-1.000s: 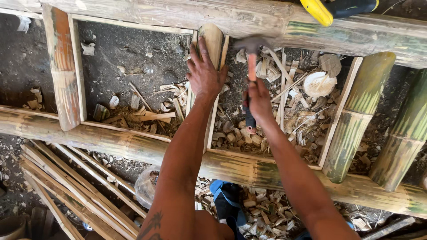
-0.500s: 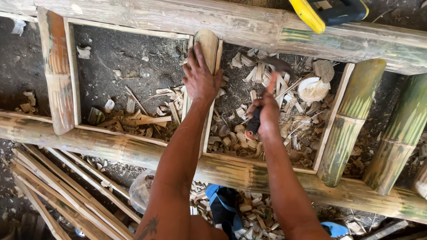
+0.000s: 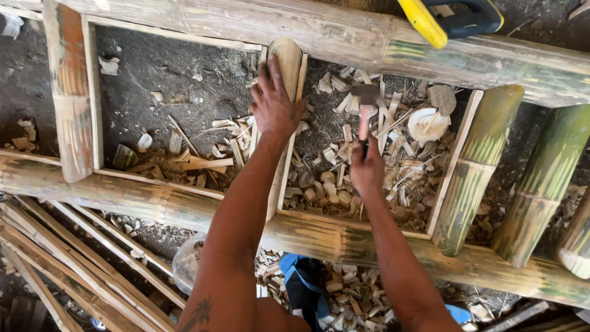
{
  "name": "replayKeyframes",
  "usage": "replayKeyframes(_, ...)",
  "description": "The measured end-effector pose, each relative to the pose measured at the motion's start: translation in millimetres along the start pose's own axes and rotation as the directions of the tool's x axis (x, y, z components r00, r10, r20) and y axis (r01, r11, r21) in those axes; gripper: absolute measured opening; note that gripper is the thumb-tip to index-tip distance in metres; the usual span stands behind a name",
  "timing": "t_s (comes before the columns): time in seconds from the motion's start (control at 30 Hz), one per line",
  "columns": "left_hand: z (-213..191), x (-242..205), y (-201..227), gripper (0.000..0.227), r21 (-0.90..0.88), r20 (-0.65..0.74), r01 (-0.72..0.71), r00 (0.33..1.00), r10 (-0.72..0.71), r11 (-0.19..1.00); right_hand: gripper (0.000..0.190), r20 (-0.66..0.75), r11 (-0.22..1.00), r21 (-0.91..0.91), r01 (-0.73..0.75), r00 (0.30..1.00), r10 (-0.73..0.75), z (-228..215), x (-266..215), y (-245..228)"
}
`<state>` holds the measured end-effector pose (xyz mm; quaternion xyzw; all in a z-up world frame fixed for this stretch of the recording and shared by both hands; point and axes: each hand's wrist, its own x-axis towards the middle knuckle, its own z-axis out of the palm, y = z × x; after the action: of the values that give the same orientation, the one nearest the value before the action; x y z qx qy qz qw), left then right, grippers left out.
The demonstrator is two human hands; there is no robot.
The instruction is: The person assembles a bamboo frame by cutting bamboo strips with a hand saw and nailing them into place with a hammer. They repeatedly measure, cut, and secure the strips to form a rectangular structure.
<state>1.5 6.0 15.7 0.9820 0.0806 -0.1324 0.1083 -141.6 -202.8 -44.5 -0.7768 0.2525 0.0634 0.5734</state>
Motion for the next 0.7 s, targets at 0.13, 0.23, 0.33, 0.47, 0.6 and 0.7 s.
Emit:
replayKeyframes(0.13, -7.3, -1.5, -1.0, 0.137, 0.007, 0.139, 0.014, 0.990, -0.015, 1.000, 0.037, 0.342, 0.728, -0.525, 0.440, 0.893, -0.293, 3.8, 39.0, -7.2)
replayKeyframes(0.23, -11.4, -1.9, -0.2, 0.136, -0.007, 0.129, 0.019, 0.991, -0.018, 1.000, 0.043, 0.415, 0.765, -0.529, 0.368, 0.898, -0.145, 5.1, 84.0, -34.7)
replayKeyframes(0.33, -10.9, -2.2, 0.1, 0.135, -0.008, 0.121, 0.007, 0.993, -0.006, 1.000, 0.035, 0.422, 0.705, -0.495, 0.508, 0.850, -0.316, 1.9, 121.9, -46.4)
replayKeyframes(0.47, -7.2, -1.8, -1.5, 0.136, -0.012, 0.118, 0.002, 0.993, 0.000, 1.000, 0.028, 0.483, 0.608, -0.483, 0.631, 0.770, -0.416, -2.8, 147.5, -45.8)
replayKeyframes(0.6, -3.6, -0.5, -2.3, 0.136, -0.033, 0.106, 0.007, 0.994, -0.004, 0.999, 0.024, 0.506, 0.636, -0.372, 0.676, 0.722, -0.472, 5.0, 139.9, -49.3)
replayKeyframes(0.7, -1.8, 1.5, -2.3, 0.135, -0.044, 0.079, 0.002, 0.997, 0.001, 0.999, 0.023, 0.433, 0.723, -0.548, 0.420, 0.883, -0.184, 19.4, 118.8, -50.3)
